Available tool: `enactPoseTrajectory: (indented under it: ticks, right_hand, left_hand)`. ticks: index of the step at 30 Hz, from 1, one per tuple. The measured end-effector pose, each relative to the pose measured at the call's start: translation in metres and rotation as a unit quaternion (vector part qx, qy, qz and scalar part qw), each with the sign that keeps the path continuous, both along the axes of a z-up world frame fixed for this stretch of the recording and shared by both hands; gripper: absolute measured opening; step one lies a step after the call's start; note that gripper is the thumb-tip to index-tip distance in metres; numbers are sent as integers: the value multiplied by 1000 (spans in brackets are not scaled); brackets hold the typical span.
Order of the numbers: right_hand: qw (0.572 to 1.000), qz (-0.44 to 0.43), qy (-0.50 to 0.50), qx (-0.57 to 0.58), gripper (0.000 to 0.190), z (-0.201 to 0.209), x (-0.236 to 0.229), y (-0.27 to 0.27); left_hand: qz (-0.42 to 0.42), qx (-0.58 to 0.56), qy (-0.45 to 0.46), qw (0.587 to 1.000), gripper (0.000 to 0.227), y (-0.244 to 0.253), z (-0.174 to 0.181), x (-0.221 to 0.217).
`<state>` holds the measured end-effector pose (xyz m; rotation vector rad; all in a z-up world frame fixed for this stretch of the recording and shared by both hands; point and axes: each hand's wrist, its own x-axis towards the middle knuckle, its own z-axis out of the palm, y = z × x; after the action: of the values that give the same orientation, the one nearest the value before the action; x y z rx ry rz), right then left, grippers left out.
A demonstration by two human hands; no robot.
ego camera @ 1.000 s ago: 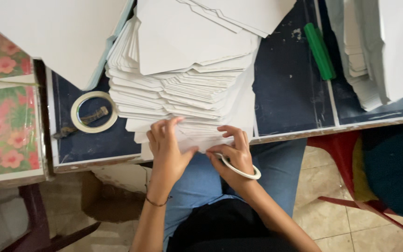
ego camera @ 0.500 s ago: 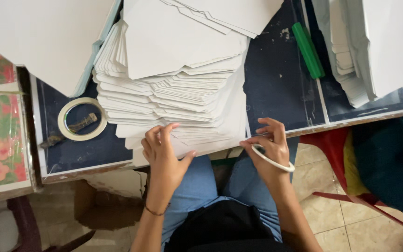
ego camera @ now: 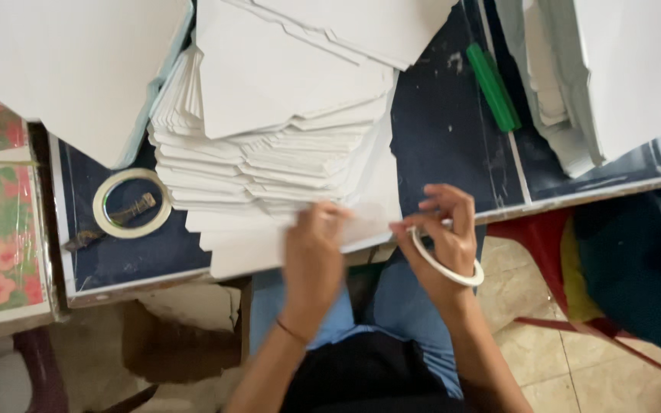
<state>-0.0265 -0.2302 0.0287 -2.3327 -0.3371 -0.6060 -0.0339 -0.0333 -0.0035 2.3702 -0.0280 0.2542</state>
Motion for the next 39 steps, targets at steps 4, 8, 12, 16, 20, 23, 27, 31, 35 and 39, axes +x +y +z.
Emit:
enactPoseTrajectory:
  ticks: [4,8,12,16,20,23,27,31,35,39]
  right_hand:
    - [999,-2,-34,35,13,23,3,15]
    - [997,20,-56,49,12,-3,7,12]
    - [999,32,10,37,8,-47,5,3]
    - [999,33,29,20,4,-56,-1,-3]
    - [1000,2,17,-15,14,-63,-5,-7]
    - [1000,3,23,-3,4,-66,-7,-4]
    - [999,-1,-15,-32,7,-80,-17,-3]
    - [999,-20,-41,-7,9,-41,-32,7]
    - [997,-1,28,69,7,-44,-33,23]
    - [988,51,104,104,12,-54,-34,55]
  left_hand:
    - [-23,156,-122,980,33,32,-15,21]
    - [-11,184,-253,950,21,35,-10,28]
    - [-109,-53,84,989,100,21,4,18]
    - [-46,-50,108,992,80,0,5,20]
    - [-3,-46,175,983,83,-13,10,26]
    - [3,-35,183,982,84,-18,13,30]
    - [3,-31,181,983,88,-20,12,32]
    - [-1,-17,173,985,89,-16,3,32]
    - [-64,-127,68,988,78,17,-12,26]
    - [-13,-7,160,987,96,63,11,3]
